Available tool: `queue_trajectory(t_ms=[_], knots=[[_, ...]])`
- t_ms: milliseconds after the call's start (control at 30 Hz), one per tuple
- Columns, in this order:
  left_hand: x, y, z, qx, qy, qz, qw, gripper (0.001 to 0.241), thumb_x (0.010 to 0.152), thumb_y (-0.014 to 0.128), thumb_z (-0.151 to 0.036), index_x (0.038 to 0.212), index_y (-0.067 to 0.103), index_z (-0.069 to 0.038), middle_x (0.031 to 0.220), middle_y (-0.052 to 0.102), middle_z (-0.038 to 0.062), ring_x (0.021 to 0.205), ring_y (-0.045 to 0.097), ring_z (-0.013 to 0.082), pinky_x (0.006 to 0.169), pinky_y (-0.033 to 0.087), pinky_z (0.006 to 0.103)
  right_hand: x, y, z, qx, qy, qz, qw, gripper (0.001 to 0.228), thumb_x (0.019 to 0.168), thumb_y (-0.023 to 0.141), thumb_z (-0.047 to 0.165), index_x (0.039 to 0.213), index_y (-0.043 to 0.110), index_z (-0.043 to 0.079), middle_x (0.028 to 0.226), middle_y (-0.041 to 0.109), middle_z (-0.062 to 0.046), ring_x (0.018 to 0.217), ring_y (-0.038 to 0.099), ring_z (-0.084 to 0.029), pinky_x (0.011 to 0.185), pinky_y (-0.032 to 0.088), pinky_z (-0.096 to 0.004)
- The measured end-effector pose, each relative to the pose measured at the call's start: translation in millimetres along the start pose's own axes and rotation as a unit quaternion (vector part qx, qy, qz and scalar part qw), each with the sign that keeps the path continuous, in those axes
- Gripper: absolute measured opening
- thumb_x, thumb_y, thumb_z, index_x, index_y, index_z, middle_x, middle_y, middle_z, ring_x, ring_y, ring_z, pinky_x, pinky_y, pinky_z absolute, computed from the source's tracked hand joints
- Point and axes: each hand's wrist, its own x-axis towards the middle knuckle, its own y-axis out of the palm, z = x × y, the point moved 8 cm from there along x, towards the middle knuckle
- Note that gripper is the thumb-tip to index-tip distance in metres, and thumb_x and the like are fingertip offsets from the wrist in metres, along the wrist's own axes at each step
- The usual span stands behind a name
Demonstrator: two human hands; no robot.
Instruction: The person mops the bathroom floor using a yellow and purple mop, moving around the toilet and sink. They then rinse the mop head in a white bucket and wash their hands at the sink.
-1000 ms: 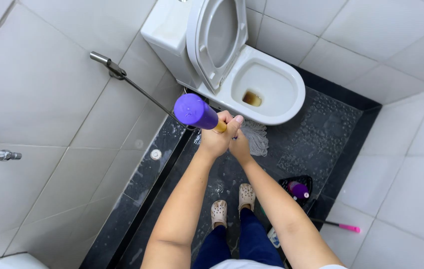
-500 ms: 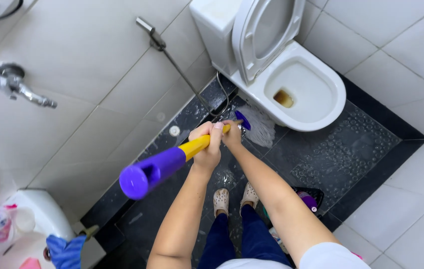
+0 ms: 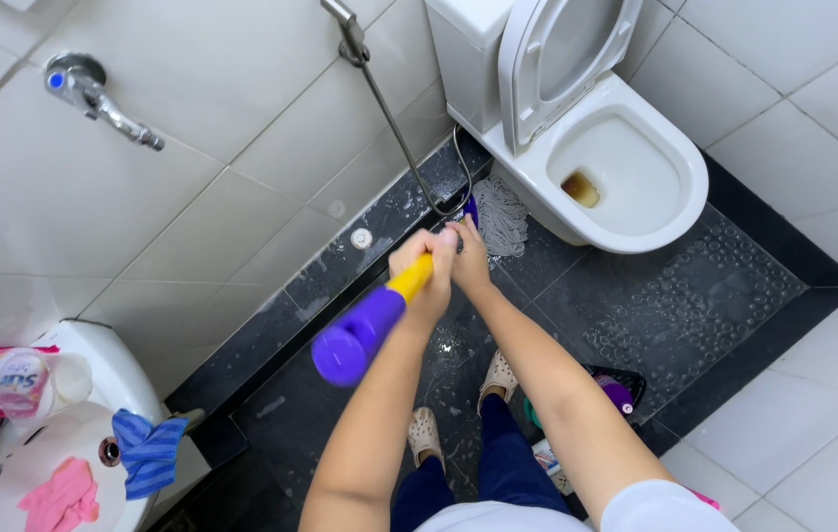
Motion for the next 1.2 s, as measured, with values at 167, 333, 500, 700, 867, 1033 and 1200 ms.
queue_trajectory(t_ms=[167,333,500,700,867,1033,1200], knots=[[-0.3,-23.9,0.0,0.013,0.024,0.069,0.997,0.03,0.099,0.066,-0.014,0.073,0.058,-0.002,0.063,0.056,0.005,0.056,0.052,0.0116,0.056,0.043,0.0294,-31.0,30.3,8.4,0.155,0.014,-0.012,0.988,0.053,0.103,0.064,0.026,0.147,0.051,0.0,0.156,0.05,-0.023,0.147,0.048,-0.035,0.123,0.036,-0.039],[-33.1,-32.7,-17.2,-0.002,0.098,0.327,0.94,0.023,0.094,0.07,-0.01,0.076,0.058,-0.001,0.068,0.053,0.007,0.068,0.053,0.0153,0.067,0.045,0.0303,-90.7,13.7,64.7,-0.008,-0.144,-0.072,0.987,0.06,0.096,0.071,0.024,0.146,0.045,0.001,0.144,0.054,-0.018,0.141,0.049,-0.029,0.123,0.038,-0.042],[-70.2,-64.5,34.7,-0.136,-0.003,0.359,0.923,0.034,0.085,0.06,0.01,0.114,0.058,-0.008,0.101,0.054,0.005,0.098,0.055,0.0158,0.096,0.047,0.0295,-97.6,9.3,139.3,0.219,0.009,-0.021,0.976,0.073,0.089,0.07,0.014,0.148,0.031,-0.001,0.134,0.057,-0.012,0.122,0.056,-0.024,0.106,0.043,-0.039],[-116.8,-96.2,-5.7,-0.172,0.016,0.411,0.895,0.046,0.084,0.058,0.013,0.126,0.057,-0.006,0.119,0.055,0.006,0.116,0.049,0.019,0.112,0.037,0.0324,-150.8,28.0,128.6,0.116,-0.142,-0.084,0.979,0.019,0.096,0.065,0.011,0.113,0.058,0.003,0.107,0.06,-0.008,0.104,0.061,-0.021,0.094,0.05,-0.035],[-129.6,-120.0,-19.5,-0.143,0.062,0.376,0.913,0.039,0.092,0.06,0.003,0.13,0.06,-0.006,0.133,0.06,0.009,0.131,0.053,0.0223,0.12,0.038,0.0368,-162.3,37.1,129.9,0.058,-0.069,-0.093,0.992,0.02,0.097,0.063,0.02,0.105,0.062,0.002,0.099,0.067,-0.014,0.094,0.068,-0.03,0.085,0.054,-0.038],[-121.4,-173.5,-50.5,-0.059,0.149,0.201,0.966,0.02,0.093,0.062,-0.001,0.112,0.067,-0.005,0.125,0.066,0.014,0.124,0.06,0.0263,0.114,0.04,0.0424,-155.7,66.1,168.6,-0.039,-0.035,0.106,0.993,0.022,0.09,0.065,0.021,0.102,0.066,0.002,0.097,0.071,-0.018,0.089,0.071,-0.036,0.072,0.054,-0.042],[-178.1,-188.3,23.2,-0.09,-0.006,0.033,0.995,0.012,0.102,0.063,-0.009,0.098,0.071,-0.002,0.088,0.072,0.008,0.079,0.065,0.0119,0.075,0.053,0.0266,-210.6,72.2,165.0,-0.019,0.034,0.068,0.997,0.016,0.093,0.061,0.017,0.102,0.067,0.005,0.102,0.073,-0.019,0.102,0.07,-0.037,0.087,0.055,-0.041]])
